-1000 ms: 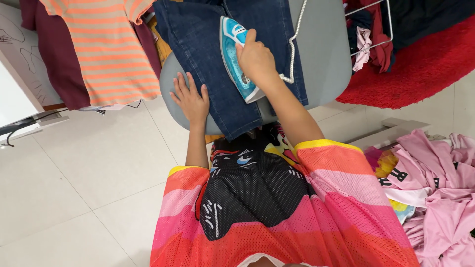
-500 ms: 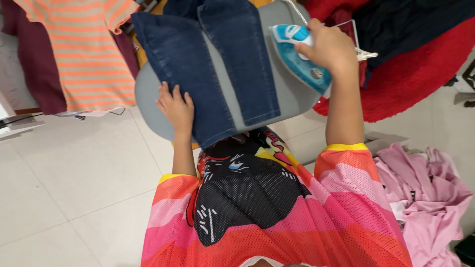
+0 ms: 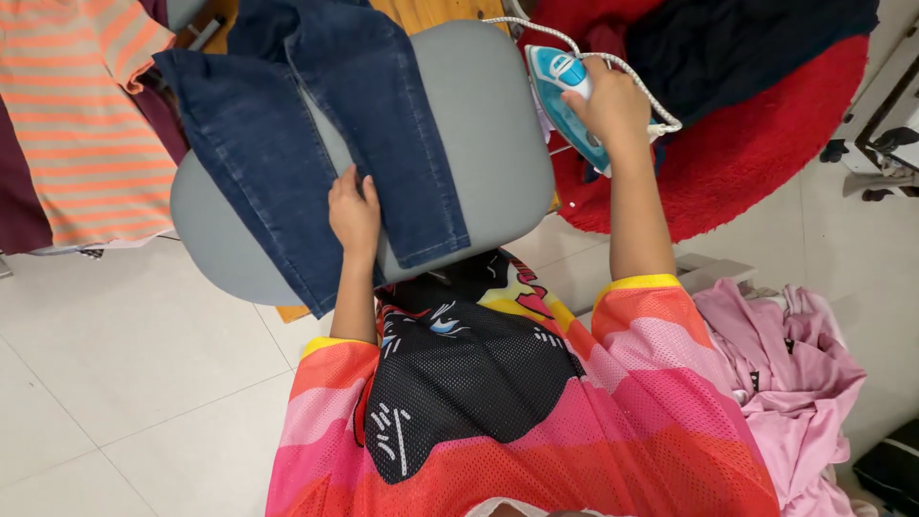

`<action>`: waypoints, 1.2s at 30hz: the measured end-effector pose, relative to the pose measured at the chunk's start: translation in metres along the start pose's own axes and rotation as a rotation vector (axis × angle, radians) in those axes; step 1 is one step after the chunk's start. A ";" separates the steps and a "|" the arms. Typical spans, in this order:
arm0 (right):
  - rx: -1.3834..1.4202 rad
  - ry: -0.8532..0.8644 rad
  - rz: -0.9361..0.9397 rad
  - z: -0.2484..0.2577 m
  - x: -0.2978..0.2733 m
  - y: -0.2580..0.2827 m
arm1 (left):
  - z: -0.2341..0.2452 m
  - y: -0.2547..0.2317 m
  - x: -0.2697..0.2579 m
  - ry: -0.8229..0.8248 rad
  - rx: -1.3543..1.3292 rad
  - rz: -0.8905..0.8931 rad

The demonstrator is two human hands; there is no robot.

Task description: The person irons a pair of blue jeans on a gray ironing board. They smooth the fabric with both hands, then use a blue and white steam iron to press the legs and waist area. The person repositions the jeans several times to reach different sections before finishing.

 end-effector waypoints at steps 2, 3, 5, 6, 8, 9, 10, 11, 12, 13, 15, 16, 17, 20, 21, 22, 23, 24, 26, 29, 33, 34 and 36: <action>0.017 -0.006 0.007 -0.006 0.005 -0.007 | -0.003 0.001 -0.001 0.036 0.015 0.070; 0.017 -0.015 0.012 -0.007 0.007 -0.010 | -0.004 0.000 -0.001 0.033 0.016 0.083; 0.019 -0.030 0.026 -0.010 0.011 -0.016 | -0.006 0.001 -0.003 0.023 0.019 0.116; 0.034 -0.037 0.016 -0.012 0.012 -0.019 | -0.008 0.003 -0.003 0.038 0.021 0.152; 0.062 -0.051 -0.006 -0.016 0.015 -0.026 | -0.013 0.005 -0.004 0.067 0.023 0.222; 0.089 -0.067 0.008 -0.018 0.016 -0.028 | -0.013 0.002 -0.004 0.041 0.067 0.200; 0.116 -0.085 0.019 -0.021 0.016 -0.029 | -0.014 0.000 -0.004 0.016 0.110 0.175; 0.144 -0.103 0.031 -0.024 0.016 -0.031 | -0.015 -0.002 -0.005 -0.009 0.153 0.150; 0.157 -0.099 0.024 -0.027 0.015 -0.033 | -0.015 -0.006 -0.006 -0.044 0.213 0.089; 0.169 -0.096 0.016 -0.031 0.014 -0.034 | -0.016 -0.011 -0.008 -0.079 0.272 0.027; 0.206 -0.089 -0.006 -0.035 0.012 -0.038 | -0.021 -0.015 -0.012 -0.124 0.391 -0.070; 0.231 -0.085 -0.021 -0.036 0.011 -0.041 | -0.024 -0.017 -0.013 -0.134 0.450 -0.106; 0.256 -0.082 -0.036 -0.037 0.010 -0.043 | -0.027 -0.018 -0.014 -0.144 0.510 -0.141; 0.304 -0.095 -0.039 -0.035 0.007 -0.046 | -0.037 -0.013 -0.015 -0.091 0.490 -0.113; 0.320 -0.092 -0.047 -0.035 0.006 -0.047 | -0.038 -0.012 -0.015 -0.087 0.491 -0.113; 0.336 -0.089 -0.055 -0.036 0.004 -0.049 | -0.040 -0.010 -0.015 -0.081 0.491 -0.113; 0.352 -0.086 -0.064 -0.037 0.003 -0.051 | -0.041 -0.009 -0.015 -0.076 0.492 -0.112; 0.362 -0.083 -0.070 -0.038 0.002 -0.053 | -0.042 -0.009 -0.016 -0.068 0.490 -0.108; 0.382 -0.079 -0.080 -0.041 0.001 -0.058 | -0.043 -0.008 -0.015 -0.055 0.487 -0.099; 0.408 -0.071 -0.091 -0.045 -0.001 -0.066 | -0.044 -0.008 -0.015 -0.058 0.474 -0.095; 0.457 -0.080 -0.056 -0.050 -0.004 -0.073 | -0.046 -0.009 -0.017 -0.053 0.457 -0.079; 0.458 -0.081 -0.047 -0.051 -0.005 -0.075 | -0.046 -0.009 -0.017 -0.045 0.453 -0.072; 0.466 -0.079 -0.035 -0.053 -0.007 -0.076 | -0.046 -0.009 -0.019 -0.031 0.445 -0.060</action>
Point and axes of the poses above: each hand's wrist, its own x-axis towards the middle knuckle, its own z-axis out of the back of the hand, y = z × x, the point moved 5 cm from there along x, towards the middle knuckle, and after that the axes turned 11 degrees about x, right-handed, at the moved point
